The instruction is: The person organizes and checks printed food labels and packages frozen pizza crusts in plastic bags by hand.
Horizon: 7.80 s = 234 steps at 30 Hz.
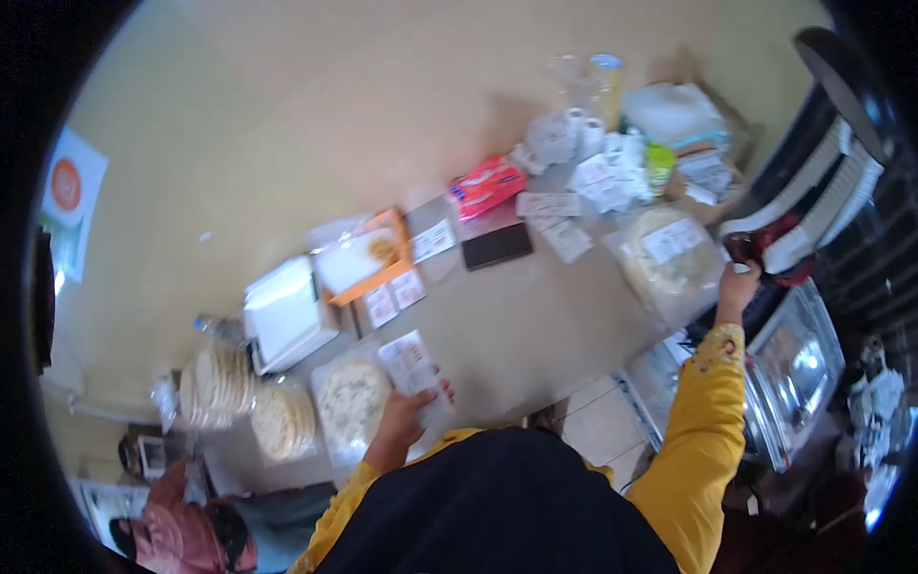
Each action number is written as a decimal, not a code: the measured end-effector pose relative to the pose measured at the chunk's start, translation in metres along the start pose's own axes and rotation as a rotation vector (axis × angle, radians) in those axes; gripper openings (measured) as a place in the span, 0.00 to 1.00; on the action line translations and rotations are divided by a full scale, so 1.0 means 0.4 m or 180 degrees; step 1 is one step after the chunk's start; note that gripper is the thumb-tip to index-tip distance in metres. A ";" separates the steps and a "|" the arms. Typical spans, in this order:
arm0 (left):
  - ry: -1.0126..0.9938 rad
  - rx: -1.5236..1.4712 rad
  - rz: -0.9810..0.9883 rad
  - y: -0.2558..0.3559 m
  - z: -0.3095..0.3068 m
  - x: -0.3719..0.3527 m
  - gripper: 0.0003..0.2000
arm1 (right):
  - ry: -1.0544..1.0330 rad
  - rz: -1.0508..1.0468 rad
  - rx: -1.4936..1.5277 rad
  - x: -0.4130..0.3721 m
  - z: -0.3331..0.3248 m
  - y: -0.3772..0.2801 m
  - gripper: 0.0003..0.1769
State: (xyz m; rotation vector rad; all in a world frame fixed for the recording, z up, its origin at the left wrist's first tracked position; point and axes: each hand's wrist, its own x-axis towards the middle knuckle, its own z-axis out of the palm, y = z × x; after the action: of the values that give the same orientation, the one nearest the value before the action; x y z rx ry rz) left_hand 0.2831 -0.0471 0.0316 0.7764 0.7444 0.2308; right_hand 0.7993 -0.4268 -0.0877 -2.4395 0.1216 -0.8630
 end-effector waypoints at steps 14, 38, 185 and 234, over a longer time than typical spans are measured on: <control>0.0077 0.0556 0.0594 -0.002 -0.043 -0.115 0.15 | -0.4517 -0.0730 0.3129 -0.808 -0.533 -0.885 0.12; 0.0399 0.0603 0.1191 -0.107 -0.408 -0.380 0.13 | -0.4321 -0.1667 0.3053 -1.228 -0.766 -0.990 0.13; 0.0712 -0.0858 0.0310 -0.005 -0.355 -0.335 0.17 | -0.4319 0.2500 0.4341 -0.866 -0.493 -0.847 0.16; 0.0902 -0.1020 0.0419 -0.133 -0.663 -0.363 0.16 | -0.7486 0.1742 0.1506 -1.320 -0.521 -0.757 0.10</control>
State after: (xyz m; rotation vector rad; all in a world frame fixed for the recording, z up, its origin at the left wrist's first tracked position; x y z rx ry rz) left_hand -0.0077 -0.0035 -0.0567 0.4915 0.8967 0.5735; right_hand 0.2277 -0.1315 -0.0888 -1.3714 -0.2527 1.9516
